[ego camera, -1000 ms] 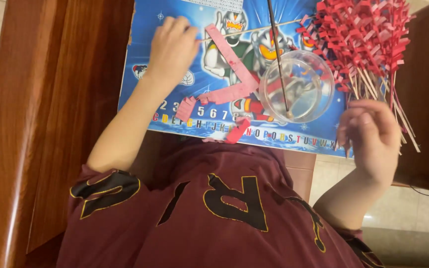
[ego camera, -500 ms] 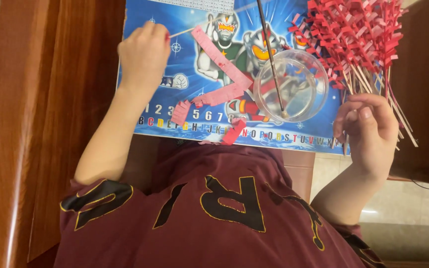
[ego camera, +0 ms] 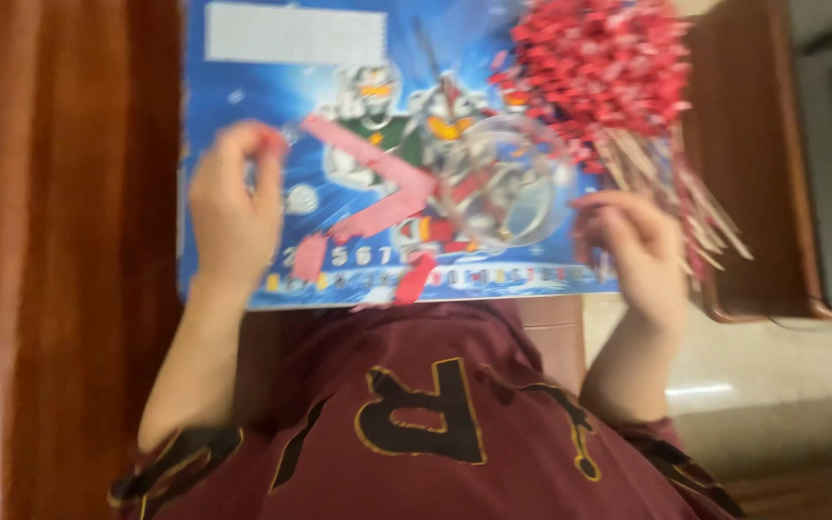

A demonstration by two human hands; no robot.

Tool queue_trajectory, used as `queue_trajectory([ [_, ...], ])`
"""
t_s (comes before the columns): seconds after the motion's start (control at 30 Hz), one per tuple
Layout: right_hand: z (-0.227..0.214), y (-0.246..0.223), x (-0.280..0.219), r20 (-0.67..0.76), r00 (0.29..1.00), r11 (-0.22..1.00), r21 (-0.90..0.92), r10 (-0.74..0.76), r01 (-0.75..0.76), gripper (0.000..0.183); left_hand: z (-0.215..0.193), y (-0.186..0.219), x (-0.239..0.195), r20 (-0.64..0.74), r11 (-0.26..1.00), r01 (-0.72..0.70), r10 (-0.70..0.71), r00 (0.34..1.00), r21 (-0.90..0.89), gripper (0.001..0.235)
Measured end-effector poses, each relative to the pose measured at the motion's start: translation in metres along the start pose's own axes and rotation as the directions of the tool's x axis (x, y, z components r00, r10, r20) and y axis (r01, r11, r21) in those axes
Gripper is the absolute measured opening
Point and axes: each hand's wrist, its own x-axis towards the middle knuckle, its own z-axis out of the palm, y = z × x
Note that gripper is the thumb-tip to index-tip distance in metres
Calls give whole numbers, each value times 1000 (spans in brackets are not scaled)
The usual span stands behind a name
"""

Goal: Making decorative flowers by winding red paper strips onto wooden sticks.

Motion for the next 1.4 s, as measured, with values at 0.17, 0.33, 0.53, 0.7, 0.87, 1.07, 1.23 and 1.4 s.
queue_trajectory([
  [0.17,29,-36,-7,-2,979,974,103,-202,201,41,24,67,1,195,954,-192,239,951,-231,18],
  [0.33,3,-19,-24,-116,900,891,133,-421,434,24,43,83,4,208,887,-298,385,899,-353,19],
  [0.53,-5,-17,-19,128,862,871,110,-490,479,20,51,85,-5,264,903,-336,404,876,-268,21],
  [0.7,-22,-14,-29,-114,763,772,-109,-636,626,13,39,69,8,180,929,-255,309,934,-268,31],
  [0.87,-13,-27,-21,-305,842,884,-301,-445,359,11,68,17,4,358,952,-297,302,883,-70,23],
  [1.07,23,-35,-1,-169,916,866,-424,-364,265,10,98,-12,9,486,898,-441,377,788,19,35],
  [1.23,17,-23,0,-53,906,772,-546,-420,326,13,99,-15,15,495,872,-486,403,770,47,33],
  [1.4,24,-41,-2,-119,932,806,-546,-343,227,14,101,-21,17,548,958,-278,271,791,-73,21],
])
